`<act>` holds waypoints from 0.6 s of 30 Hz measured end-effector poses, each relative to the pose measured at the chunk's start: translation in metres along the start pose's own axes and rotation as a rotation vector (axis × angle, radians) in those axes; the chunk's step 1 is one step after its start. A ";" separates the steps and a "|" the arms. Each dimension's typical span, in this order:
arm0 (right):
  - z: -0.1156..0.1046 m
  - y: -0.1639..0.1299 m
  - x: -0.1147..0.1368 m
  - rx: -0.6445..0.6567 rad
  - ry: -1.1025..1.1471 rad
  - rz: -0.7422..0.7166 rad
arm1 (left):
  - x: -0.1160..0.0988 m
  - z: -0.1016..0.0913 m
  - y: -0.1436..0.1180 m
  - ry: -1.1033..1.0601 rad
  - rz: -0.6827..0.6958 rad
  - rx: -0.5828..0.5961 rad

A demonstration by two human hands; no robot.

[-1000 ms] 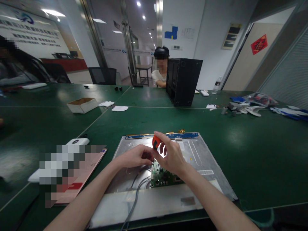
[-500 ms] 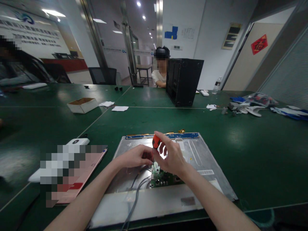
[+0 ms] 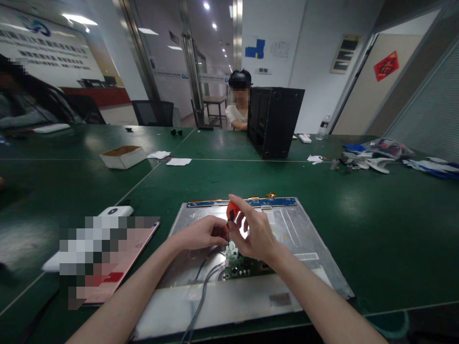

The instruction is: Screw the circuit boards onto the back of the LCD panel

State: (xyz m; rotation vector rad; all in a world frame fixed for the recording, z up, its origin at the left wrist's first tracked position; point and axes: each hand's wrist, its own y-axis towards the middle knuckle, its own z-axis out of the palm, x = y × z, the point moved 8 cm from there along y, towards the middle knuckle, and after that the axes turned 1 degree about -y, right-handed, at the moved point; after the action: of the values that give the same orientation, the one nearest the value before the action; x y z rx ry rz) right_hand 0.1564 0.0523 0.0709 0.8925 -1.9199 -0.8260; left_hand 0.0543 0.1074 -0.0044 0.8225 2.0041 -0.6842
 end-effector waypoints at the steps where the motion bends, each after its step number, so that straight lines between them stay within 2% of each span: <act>1: 0.000 0.000 0.000 -0.004 0.001 0.005 | 0.001 0.000 0.000 0.009 -0.005 0.001; 10: -0.002 0.002 0.001 -0.069 -0.049 -0.003 | -0.005 -0.001 0.000 0.050 0.043 0.008; 18: 0.000 0.001 0.000 -0.016 -0.039 0.011 | -0.002 -0.002 0.000 0.061 0.054 -0.011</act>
State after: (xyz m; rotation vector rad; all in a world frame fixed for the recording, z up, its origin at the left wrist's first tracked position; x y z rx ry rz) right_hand 0.1565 0.0532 0.0714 0.8615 -1.9478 -0.8567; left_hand 0.0541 0.1078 -0.0019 0.8977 2.0308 -0.6228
